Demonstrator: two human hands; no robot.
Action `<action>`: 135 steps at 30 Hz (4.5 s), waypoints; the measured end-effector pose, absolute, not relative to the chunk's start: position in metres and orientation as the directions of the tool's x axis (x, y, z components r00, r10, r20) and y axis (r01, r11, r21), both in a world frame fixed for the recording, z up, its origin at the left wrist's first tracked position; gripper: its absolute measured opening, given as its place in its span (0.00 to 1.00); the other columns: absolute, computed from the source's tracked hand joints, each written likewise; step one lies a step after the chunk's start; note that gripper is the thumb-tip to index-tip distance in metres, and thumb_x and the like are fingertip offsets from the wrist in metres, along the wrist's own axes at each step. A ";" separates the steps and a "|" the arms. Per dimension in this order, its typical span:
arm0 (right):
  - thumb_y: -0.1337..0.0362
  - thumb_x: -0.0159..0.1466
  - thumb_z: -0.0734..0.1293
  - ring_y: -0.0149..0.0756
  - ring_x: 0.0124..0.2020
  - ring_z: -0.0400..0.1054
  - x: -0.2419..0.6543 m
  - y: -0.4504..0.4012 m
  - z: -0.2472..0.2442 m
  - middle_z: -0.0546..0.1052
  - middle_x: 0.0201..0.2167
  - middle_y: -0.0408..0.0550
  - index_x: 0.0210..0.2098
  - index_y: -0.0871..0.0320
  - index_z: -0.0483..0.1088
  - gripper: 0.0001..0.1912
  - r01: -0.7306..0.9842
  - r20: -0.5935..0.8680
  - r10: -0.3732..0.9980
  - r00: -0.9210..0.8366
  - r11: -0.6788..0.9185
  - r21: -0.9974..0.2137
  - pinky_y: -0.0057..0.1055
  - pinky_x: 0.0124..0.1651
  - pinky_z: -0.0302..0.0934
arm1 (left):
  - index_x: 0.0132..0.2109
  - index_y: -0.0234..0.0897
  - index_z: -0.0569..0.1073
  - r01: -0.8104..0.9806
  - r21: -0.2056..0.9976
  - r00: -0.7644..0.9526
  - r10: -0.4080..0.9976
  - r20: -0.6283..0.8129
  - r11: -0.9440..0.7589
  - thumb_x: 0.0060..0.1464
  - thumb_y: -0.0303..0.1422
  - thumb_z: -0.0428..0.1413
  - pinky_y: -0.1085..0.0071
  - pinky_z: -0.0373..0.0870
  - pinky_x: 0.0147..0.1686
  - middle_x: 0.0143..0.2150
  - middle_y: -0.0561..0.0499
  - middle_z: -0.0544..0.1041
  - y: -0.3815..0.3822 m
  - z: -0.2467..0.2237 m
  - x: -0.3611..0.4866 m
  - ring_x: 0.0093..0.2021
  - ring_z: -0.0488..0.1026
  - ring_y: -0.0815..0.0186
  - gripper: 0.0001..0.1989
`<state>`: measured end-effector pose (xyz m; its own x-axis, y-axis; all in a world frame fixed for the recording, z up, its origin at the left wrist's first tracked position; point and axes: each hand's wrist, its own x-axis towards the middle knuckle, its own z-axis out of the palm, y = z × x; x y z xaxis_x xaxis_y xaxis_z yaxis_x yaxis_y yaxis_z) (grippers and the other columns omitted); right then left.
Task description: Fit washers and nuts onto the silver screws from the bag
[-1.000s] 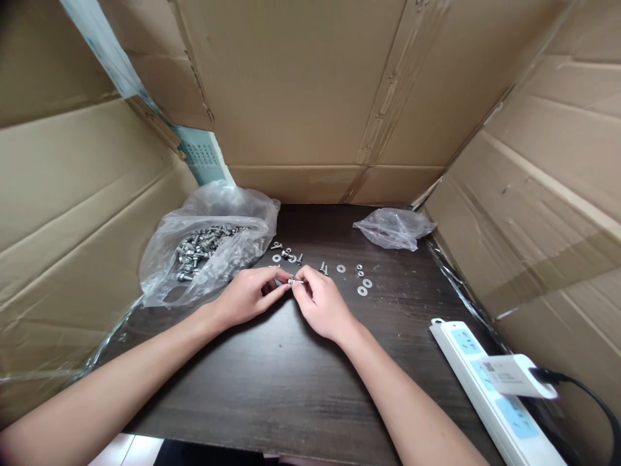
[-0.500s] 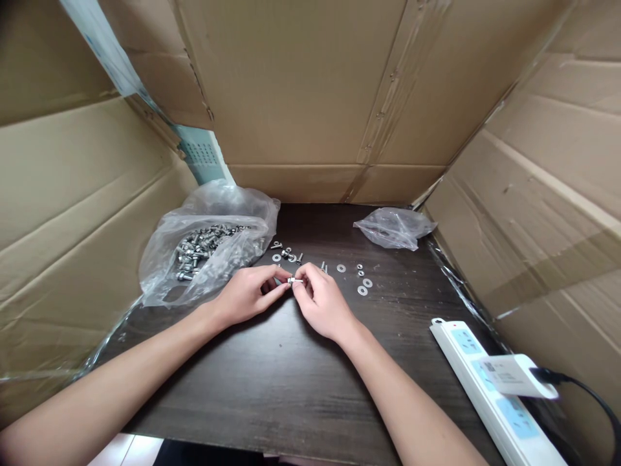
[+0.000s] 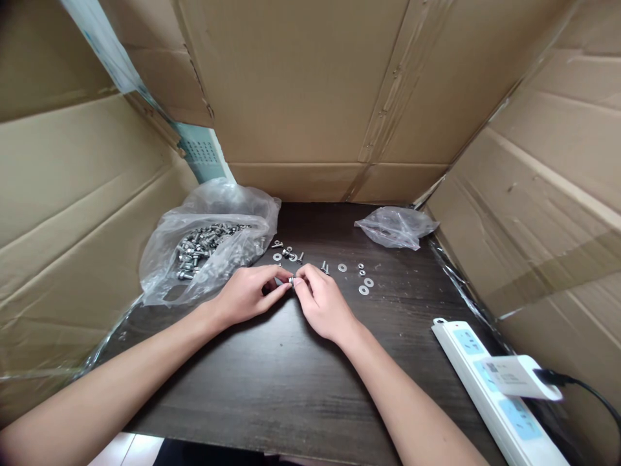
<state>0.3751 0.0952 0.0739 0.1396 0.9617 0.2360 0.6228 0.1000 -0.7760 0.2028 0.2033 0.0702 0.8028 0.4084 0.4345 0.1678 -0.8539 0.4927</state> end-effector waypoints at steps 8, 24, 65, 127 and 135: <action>0.60 0.74 0.55 0.35 0.33 0.64 0.375 0.096 0.073 0.71 0.31 0.44 0.32 0.56 0.61 0.14 0.616 0.205 0.972 0.115 0.092 -0.782 0.32 0.39 0.56 | 0.47 0.37 0.77 0.140 0.475 0.797 0.383 0.466 -0.869 0.66 0.33 0.56 0.74 0.70 0.31 0.37 0.53 0.83 0.202 0.068 0.204 0.30 0.79 0.69 0.07; 0.61 0.72 0.58 0.35 0.34 0.65 0.374 0.094 0.077 0.73 0.33 0.45 0.35 0.56 0.64 0.10 0.619 0.216 0.966 0.141 0.083 -0.781 0.32 0.39 0.57 | 0.47 0.37 0.78 0.153 0.553 0.800 0.431 0.417 -0.819 0.66 0.34 0.56 0.73 0.72 0.35 0.39 0.52 0.83 0.204 0.068 0.202 0.33 0.80 0.68 0.08; 0.64 0.67 0.63 0.32 0.28 0.62 0.372 0.094 0.076 0.70 0.32 0.44 0.39 0.56 0.66 0.03 0.588 0.258 0.950 0.173 0.111 -0.801 0.30 0.33 0.57 | 0.43 0.37 0.74 0.229 0.568 0.799 0.487 0.354 -0.790 0.60 0.33 0.56 0.72 0.69 0.31 0.37 0.52 0.81 0.201 0.073 0.205 0.29 0.76 0.69 0.06; 0.46 0.72 0.54 0.31 0.24 0.53 0.372 0.097 0.071 0.58 0.20 0.41 0.22 0.55 0.55 0.27 0.467 0.097 0.987 0.130 0.025 -0.884 0.32 0.29 0.49 | 0.49 0.37 0.68 0.161 0.586 0.861 0.403 0.310 -0.794 0.68 0.36 0.50 0.71 0.68 0.32 0.35 0.52 0.80 0.199 0.074 0.204 0.31 0.77 0.66 0.08; 0.54 0.73 0.56 0.33 0.27 0.59 0.367 0.095 0.078 0.65 0.24 0.43 0.27 0.56 0.58 0.20 0.564 0.203 0.967 0.151 0.084 -0.821 0.31 0.33 0.54 | 0.47 0.38 0.69 0.209 0.545 0.856 0.422 0.300 -0.812 0.64 0.36 0.52 0.70 0.65 0.31 0.35 0.53 0.79 0.199 0.077 0.202 0.30 0.74 0.66 0.08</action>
